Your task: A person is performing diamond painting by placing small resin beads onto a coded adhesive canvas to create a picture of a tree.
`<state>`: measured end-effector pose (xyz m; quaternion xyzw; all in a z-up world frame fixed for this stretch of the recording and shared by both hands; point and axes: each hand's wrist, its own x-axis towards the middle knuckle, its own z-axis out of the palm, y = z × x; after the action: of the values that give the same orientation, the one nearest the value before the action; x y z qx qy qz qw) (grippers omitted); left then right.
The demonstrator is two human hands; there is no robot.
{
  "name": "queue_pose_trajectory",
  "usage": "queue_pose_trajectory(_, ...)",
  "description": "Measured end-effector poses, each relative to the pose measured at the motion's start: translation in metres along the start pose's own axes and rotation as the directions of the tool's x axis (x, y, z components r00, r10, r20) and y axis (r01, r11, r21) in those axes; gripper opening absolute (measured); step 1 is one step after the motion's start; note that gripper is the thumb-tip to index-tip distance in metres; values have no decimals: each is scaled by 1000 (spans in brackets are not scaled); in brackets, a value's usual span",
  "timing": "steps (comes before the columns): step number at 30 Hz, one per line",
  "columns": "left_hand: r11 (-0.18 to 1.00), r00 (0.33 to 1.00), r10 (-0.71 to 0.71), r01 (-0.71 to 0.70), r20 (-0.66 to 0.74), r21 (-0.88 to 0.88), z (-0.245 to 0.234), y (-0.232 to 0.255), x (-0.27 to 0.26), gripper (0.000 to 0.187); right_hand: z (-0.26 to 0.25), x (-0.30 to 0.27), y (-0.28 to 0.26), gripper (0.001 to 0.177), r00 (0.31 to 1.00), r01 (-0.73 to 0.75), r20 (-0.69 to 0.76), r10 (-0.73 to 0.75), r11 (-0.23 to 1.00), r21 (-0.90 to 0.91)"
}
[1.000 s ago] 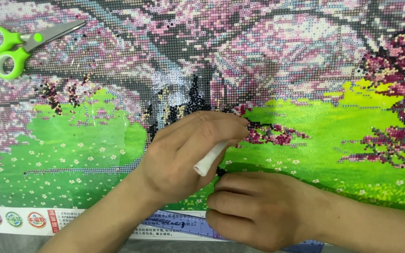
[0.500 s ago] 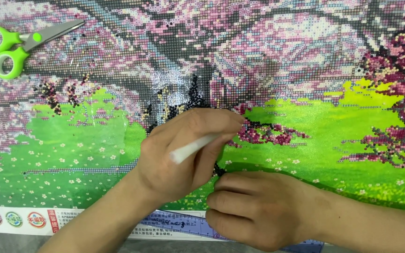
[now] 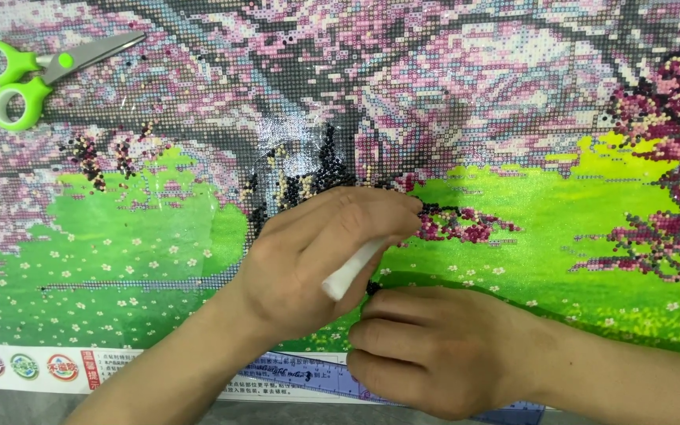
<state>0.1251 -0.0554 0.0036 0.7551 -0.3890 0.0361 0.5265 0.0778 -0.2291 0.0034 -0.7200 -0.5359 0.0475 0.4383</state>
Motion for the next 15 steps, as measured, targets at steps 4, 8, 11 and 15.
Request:
queue_pose_trajectory(4,1000,1000,19,-20,23,22,1,-3,-2,13,-1,1,0,22,1000,-4,-7,4,1000,-1)
queue_pose_trajectory(8,1000,1000,-24,23,-20,-7,1,0,-4,16,-3,0,1,22,1000,12,18,-13,1000,17)
queue_pose_trajectory(11,964,976,-188,162,-113,-209,0,1,-9,13,-10,4,2,13,996,-70,-46,78,985,156)
queue_pose_trajectory(15,791,939,-295,135,-178,-597,-8,5,-7,15,-20,3,6,3,858,-252,-326,398,878,408)
